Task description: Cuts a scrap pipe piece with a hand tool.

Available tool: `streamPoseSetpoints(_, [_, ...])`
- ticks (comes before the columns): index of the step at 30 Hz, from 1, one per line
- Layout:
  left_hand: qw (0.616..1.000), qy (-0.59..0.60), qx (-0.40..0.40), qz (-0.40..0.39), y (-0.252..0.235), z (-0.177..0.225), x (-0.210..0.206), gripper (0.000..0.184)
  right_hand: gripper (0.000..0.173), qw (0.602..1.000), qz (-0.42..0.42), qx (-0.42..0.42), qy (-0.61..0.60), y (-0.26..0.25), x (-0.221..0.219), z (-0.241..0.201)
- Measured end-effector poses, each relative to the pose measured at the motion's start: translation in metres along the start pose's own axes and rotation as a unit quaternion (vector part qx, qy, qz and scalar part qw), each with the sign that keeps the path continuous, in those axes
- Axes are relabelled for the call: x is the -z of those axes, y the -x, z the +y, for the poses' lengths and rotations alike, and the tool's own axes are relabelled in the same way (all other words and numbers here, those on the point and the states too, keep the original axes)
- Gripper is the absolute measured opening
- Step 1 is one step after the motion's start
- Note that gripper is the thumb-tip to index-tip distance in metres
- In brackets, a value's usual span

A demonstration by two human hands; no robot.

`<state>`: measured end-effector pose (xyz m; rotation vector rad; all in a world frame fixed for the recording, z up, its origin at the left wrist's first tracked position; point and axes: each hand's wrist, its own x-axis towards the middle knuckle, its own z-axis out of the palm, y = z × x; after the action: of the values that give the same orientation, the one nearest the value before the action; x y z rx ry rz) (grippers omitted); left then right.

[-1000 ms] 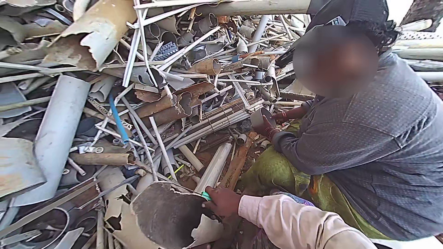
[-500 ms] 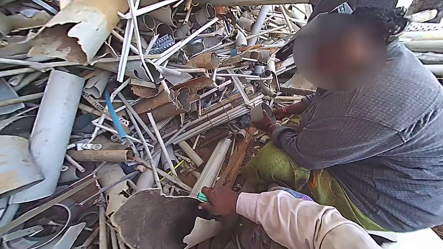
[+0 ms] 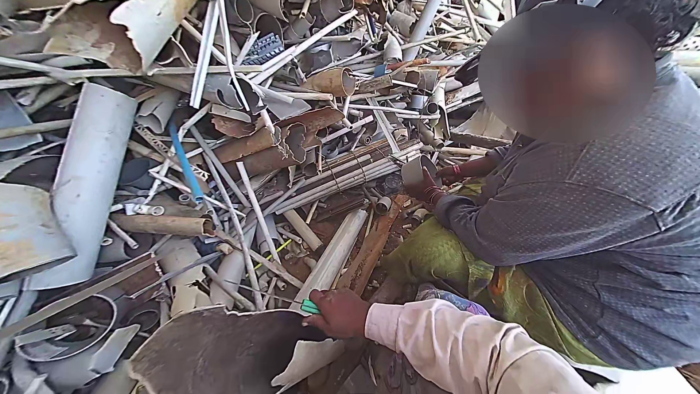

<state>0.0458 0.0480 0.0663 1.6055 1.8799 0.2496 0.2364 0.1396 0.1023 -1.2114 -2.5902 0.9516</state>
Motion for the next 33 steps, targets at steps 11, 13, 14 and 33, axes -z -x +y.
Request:
streamPoseSetpoints(11, [0.956, 0.193, -0.204, 0.078, -0.077, -0.033, -0.034, 0.127, 0.053, 0.975, 0.114, -0.174, -0.083, -0.015, 0.031, 0.033])
streamPoseSetpoints(13, [0.933, 0.233, -0.238, 0.137, -0.078, -0.03, -0.037, 0.135, 0.053, 0.972, 0.126, -0.177, -0.095, -0.015, 0.028, 0.035])
streamPoseSetpoints(14, [0.926, 0.237, -0.246, 0.162, -0.078, -0.029, -0.037, 0.138, 0.053, 0.972, 0.122, -0.173, -0.098, -0.014, 0.027, 0.034])
streamPoseSetpoints(33, [0.805, 0.469, -0.1, 0.35, -0.103, -0.05, -0.01, 0.108, 0.033, 0.815, 0.205, -0.13, -0.527, 0.011, 0.046, 0.051])
